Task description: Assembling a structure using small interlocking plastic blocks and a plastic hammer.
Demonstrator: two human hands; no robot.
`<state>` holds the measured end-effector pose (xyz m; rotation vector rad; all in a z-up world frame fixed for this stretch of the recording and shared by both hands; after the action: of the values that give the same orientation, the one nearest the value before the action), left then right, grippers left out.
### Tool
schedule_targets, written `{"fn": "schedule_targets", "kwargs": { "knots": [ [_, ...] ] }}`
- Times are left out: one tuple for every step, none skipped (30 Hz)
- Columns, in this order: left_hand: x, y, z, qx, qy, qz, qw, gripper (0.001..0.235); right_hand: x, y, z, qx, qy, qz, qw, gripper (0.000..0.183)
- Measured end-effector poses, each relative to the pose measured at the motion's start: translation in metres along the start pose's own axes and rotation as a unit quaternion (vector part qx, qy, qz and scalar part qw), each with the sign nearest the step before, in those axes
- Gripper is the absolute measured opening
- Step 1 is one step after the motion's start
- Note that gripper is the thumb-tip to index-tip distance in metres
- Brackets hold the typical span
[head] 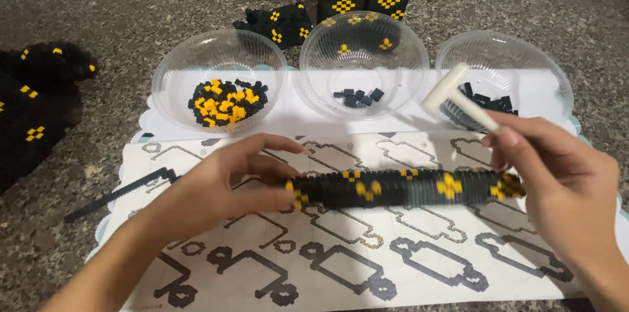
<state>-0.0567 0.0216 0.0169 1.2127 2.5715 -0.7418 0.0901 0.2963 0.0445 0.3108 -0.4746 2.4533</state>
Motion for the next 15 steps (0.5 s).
{"fn": "schedule_targets", "kwargs": {
  "knots": [
    [0.0004,-0.0002,-0.0026,0.0,0.0,0.0,1.0,0.051,0.0003,0.0006,-0.0005,0.0,0.0,0.0,1.0,0.02],
    [0.0007,-0.0031,-0.0028,0.001,-0.025,-0.027,0.999,0.045,0.0007,0.0005,0.0,0.022,-0.01,-0.006,1.0,0.021],
    [0.0008,-0.006,-0.003,0.002,-0.05,-0.053,0.997,0.041,0.0012,0.0005,0.0005,0.044,-0.021,-0.013,0.999,0.022],
    [0.0009,-0.006,-0.0039,0.002,-0.05,-0.053,0.997,0.041,0.0018,0.0003,-0.0005,0.044,-0.021,-0.013,0.999,0.022],
    [0.001,-0.0069,-0.0046,0.004,-0.052,-0.062,0.997,0.038,0.0024,0.0007,-0.0007,0.041,-0.029,-0.007,0.999,0.021],
    [0.0011,-0.0077,-0.0052,0.007,-0.053,-0.071,0.996,0.036,0.003,0.0011,-0.0009,0.039,-0.037,0.0,0.999,0.02],
    [0.0007,-0.0073,-0.0067,0.007,-0.053,-0.071,0.996,0.036,0.0026,0.0013,-0.0002,0.039,-0.037,-0.001,0.999,0.02],
    [0.0002,-0.0074,-0.0073,0.014,-0.064,-0.073,0.995,0.035,0.0025,0.0017,-0.0003,0.046,-0.027,0.001,0.999,0.02],
    [-0.0003,-0.0075,-0.0078,0.021,-0.075,-0.076,0.994,0.034,0.0023,0.002,-0.0004,0.054,-0.016,0.002,0.998,0.02],
    [-0.0005,-0.0073,-0.0082,0.021,-0.074,-0.076,0.994,0.034,0.0025,0.002,0.0006,0.053,-0.016,0.001,0.998,0.02],
    [-0.0006,-0.0069,-0.0084,0.015,-0.075,-0.075,0.994,0.035,0.0026,0.0021,0.0016,0.049,-0.017,0.003,0.999,0.021],
    [-0.0008,-0.0068,-0.0085,0.009,-0.076,-0.074,0.994,0.035,0.0027,0.0025,0.0026,0.044,-0.018,0.004,0.999,0.021],
    [-0.0012,-0.0071,-0.0086,0.009,-0.075,-0.074,0.994,0.035,0.0026,0.0023,0.0015,0.044,-0.018,0.003,0.999,0.021],
    [-0.0015,-0.0073,-0.0092,0.021,-0.074,-0.073,0.994,0.036,0.0028,0.0015,0.0009,0.04,-0.022,0.001,0.999,0.021],
    [-0.0017,-0.0075,-0.0099,0.032,-0.073,-0.072,0.994,0.036,0.003,0.0007,0.0003,0.035,-0.026,-0.002,0.999,0.02]
  ]
}}
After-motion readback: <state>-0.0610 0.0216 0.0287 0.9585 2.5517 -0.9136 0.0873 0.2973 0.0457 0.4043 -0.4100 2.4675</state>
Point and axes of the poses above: each hand's wrist, its own x-axis towards the middle knuckle, its own y-axis out of the palm, z = x × y, the point moved 5 cm from there along x, towards the middle knuckle, and after that the axes turned 14 degrees about x, right-handed, at the moved point
